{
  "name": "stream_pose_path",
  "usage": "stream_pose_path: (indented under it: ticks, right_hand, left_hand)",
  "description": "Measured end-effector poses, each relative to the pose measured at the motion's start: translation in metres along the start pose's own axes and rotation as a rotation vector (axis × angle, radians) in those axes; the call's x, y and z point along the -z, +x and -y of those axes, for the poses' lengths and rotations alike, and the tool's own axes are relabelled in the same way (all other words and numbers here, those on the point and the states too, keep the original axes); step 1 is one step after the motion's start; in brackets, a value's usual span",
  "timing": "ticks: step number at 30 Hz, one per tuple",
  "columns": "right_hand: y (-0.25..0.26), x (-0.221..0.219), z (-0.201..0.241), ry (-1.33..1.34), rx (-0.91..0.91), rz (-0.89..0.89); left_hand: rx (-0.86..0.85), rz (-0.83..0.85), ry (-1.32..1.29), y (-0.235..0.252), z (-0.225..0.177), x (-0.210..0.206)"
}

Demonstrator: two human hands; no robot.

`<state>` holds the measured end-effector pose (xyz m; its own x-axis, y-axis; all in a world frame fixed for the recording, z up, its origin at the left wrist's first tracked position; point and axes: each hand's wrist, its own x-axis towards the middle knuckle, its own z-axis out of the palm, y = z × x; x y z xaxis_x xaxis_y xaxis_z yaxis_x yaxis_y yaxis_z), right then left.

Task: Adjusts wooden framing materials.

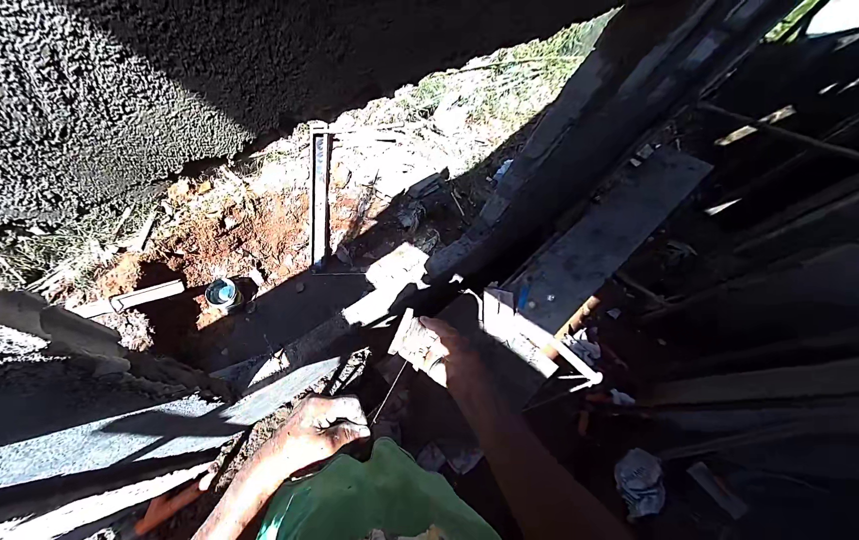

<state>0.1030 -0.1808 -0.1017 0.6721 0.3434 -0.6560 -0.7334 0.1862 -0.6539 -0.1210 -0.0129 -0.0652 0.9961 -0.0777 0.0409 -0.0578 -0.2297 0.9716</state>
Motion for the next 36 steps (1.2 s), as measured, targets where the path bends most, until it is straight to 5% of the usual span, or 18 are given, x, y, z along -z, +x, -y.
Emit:
stream_pose_path:
  ticks: [9, 14, 19, 25, 29, 32, 36]
  right_hand:
    - [0.008, 0.011, 0.0, 0.072, -0.264, 0.104]
    - [0.022, 0.028, -0.01, -0.3, -0.266, 0.196]
    - [0.009, 0.028, -0.014, -0.224, -0.231, 0.346]
    - [0.003, 0.014, -0.02, -0.159, -0.104, 0.174]
    - [0.008, 0.007, -0.036, -0.38, 0.114, 0.155]
    - [-0.001, 0.005, -0.044, -0.751, 0.337, 0.402]
    - [-0.02, -0.004, -0.051, -0.893, 0.302, 0.7]
  left_hand:
    - [0.369, -0.01, 0.223, -0.028, 0.025, 0.015]
    - [0.51, -0.168, 0.359, -0.043, 0.063, 0.026]
    - [0.566, -0.182, 0.299, -0.055, 0.082, 0.02]
    - [0.471, -0.172, 0.112, -0.05, 0.045, -0.004]
    - [0.347, -0.227, 0.152, -0.03, 0.013, -0.005]
    - [0.226, -0.309, 0.26, -0.008, -0.001, 0.013]
    - [0.186, -0.269, 0.365, 0.026, -0.012, 0.044]
